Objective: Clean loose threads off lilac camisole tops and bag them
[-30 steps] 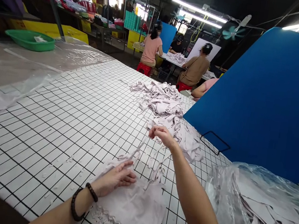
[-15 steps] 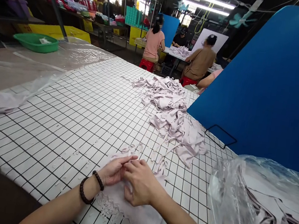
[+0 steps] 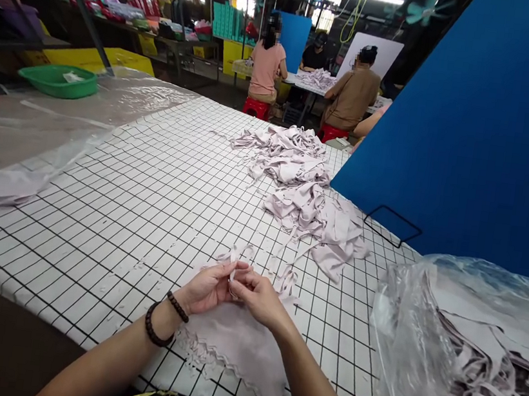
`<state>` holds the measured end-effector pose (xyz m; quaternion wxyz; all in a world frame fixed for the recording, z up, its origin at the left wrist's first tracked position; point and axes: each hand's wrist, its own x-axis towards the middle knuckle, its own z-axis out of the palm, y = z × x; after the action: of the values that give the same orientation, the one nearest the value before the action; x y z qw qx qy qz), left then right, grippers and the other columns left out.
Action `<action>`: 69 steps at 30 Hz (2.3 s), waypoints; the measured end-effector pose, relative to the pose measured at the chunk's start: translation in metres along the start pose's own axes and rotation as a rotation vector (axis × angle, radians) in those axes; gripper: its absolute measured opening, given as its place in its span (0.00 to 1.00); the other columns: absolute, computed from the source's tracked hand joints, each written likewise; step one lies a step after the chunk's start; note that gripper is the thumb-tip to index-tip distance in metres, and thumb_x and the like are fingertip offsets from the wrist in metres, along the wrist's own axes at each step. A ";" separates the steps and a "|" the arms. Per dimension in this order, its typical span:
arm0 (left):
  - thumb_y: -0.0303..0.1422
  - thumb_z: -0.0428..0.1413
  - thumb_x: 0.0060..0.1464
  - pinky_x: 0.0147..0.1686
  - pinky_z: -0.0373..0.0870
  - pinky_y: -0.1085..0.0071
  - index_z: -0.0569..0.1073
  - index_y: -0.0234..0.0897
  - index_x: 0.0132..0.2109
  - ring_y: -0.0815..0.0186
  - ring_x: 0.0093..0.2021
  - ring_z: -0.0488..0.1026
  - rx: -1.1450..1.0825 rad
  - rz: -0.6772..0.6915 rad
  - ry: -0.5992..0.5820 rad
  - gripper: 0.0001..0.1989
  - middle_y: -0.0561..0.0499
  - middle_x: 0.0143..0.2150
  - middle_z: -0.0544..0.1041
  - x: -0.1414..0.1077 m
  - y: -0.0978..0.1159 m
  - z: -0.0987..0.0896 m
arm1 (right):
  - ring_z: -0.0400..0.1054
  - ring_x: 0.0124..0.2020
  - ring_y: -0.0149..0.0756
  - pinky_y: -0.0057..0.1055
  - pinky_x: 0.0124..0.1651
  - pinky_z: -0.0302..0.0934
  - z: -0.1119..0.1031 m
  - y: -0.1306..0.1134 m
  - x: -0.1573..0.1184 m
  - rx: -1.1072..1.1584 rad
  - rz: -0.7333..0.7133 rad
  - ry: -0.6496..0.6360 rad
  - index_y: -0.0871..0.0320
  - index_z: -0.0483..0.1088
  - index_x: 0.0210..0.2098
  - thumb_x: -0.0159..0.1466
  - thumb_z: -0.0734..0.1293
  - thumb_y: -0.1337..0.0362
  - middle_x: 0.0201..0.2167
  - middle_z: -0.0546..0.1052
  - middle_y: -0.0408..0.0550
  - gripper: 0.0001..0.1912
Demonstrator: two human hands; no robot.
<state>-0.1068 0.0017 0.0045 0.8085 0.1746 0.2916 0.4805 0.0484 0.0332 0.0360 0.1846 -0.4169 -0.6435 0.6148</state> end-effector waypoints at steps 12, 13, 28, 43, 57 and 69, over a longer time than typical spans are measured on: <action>0.42 0.50 0.60 0.37 0.69 0.69 0.71 0.31 0.49 0.63 0.40 0.72 0.085 0.052 0.036 0.19 0.40 0.43 0.73 0.004 -0.001 -0.004 | 0.54 0.20 0.24 0.26 0.23 0.45 -0.007 0.013 0.011 0.218 0.109 -0.184 0.62 0.71 0.25 0.53 0.72 0.57 0.20 0.68 0.41 0.13; 0.42 0.50 0.59 0.39 0.69 0.68 0.71 0.32 0.49 0.62 0.43 0.72 0.113 0.059 0.046 0.19 0.40 0.44 0.73 0.005 -0.001 -0.004 | 0.54 0.20 0.24 0.26 0.23 0.45 -0.008 0.015 0.011 0.211 0.116 -0.198 0.62 0.72 0.24 0.52 0.73 0.57 0.20 0.69 0.42 0.13; 0.40 0.60 0.48 0.44 0.62 0.60 0.71 0.43 0.43 0.57 0.45 0.63 1.922 0.335 0.447 0.14 0.49 0.44 0.69 -0.022 0.005 -0.014 | 0.67 0.24 0.28 0.28 0.32 0.62 -0.010 0.040 0.023 0.539 0.197 0.146 0.62 0.69 0.26 0.40 0.78 0.61 0.21 0.73 0.41 0.19; 0.43 0.56 0.53 0.43 0.61 0.63 0.73 0.41 0.39 0.58 0.45 0.61 1.958 0.254 0.471 0.12 0.48 0.42 0.66 -0.019 0.011 -0.033 | 0.58 0.16 0.26 0.24 0.19 0.50 0.033 0.035 0.049 0.231 0.115 0.284 0.57 0.59 0.21 0.44 0.74 0.59 0.16 0.67 0.37 0.18; 0.41 0.55 0.54 0.42 0.62 0.63 0.75 0.40 0.35 0.59 0.44 0.62 1.867 0.249 0.454 0.11 0.48 0.41 0.67 -0.018 0.012 -0.037 | 0.56 0.19 0.27 0.26 0.21 0.48 0.032 0.043 0.047 0.091 0.084 0.237 0.56 0.60 0.21 0.47 0.73 0.59 0.16 0.66 0.38 0.16; 0.45 0.60 0.47 0.45 0.62 0.60 0.70 0.41 0.46 0.57 0.47 0.62 1.849 0.304 0.600 0.21 0.47 0.47 0.64 -0.026 0.011 -0.029 | 0.66 0.28 0.33 0.29 0.29 0.58 0.000 0.018 0.035 -0.129 0.105 0.263 0.57 0.67 0.39 0.52 0.69 0.61 0.30 0.74 0.45 0.15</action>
<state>-0.1426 -0.0154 -0.0040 0.1752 0.6448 0.7204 0.1860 0.0338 0.0584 0.0096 0.2077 -0.5380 -0.6293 0.5210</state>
